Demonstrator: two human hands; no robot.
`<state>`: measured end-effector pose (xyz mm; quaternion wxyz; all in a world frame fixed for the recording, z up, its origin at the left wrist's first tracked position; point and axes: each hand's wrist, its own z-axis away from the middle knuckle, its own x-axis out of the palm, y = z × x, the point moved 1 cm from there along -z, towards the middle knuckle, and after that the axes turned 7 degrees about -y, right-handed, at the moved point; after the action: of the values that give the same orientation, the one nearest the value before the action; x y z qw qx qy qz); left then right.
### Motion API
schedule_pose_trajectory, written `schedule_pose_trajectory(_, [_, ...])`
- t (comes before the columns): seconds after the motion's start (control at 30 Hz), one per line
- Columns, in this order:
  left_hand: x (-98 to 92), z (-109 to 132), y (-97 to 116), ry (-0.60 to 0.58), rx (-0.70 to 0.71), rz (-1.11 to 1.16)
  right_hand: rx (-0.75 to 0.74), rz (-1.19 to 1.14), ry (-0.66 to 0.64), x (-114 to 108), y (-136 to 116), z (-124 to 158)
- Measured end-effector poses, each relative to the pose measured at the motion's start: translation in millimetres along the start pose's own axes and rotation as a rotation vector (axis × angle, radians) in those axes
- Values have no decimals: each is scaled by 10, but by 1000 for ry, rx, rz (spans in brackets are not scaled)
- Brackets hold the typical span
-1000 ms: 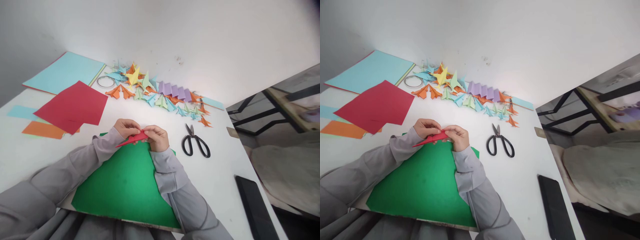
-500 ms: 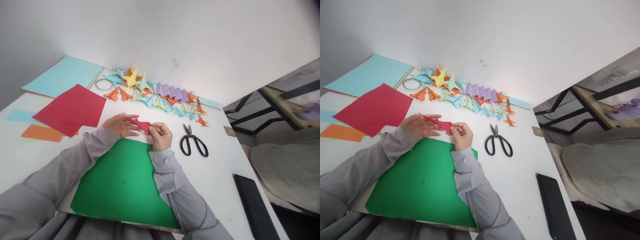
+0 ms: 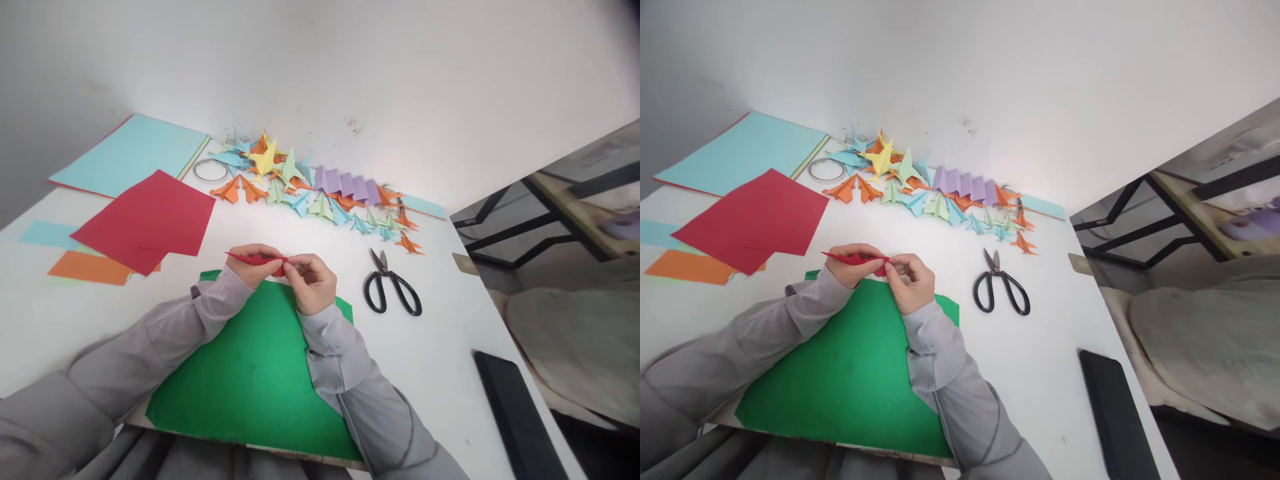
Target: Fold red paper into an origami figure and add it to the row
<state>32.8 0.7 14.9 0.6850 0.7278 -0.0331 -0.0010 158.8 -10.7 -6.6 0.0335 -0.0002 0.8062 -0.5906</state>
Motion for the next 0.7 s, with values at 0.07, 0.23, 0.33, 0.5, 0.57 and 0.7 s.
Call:
schedule_pose_trajectory(0.07, [4,-3,-1,-1,20,-48,-51,101,14,-7,-22,5])
schedule_pose_trajectory(0.23, [-11,-28,-41,-17,32,-102,-112,280,26,-21,-60,13])
schedule_pose_trajectory(0.33, [-24,-42,-63,-26,12,-111,-180,340,-14,-25,-66,9])
schedule_pose_trajectory(0.5, [-20,-28,-51,7,10,-121,-327,424,-46,-37,-62,1])
schedule_pose_trajectory(0.57, [-15,-18,-44,18,-4,-112,-389,488,-56,-45,-50,3])
schedule_pose_trajectory(0.7, [-11,-8,-43,13,-24,-101,-506,607,-55,-66,-19,14])
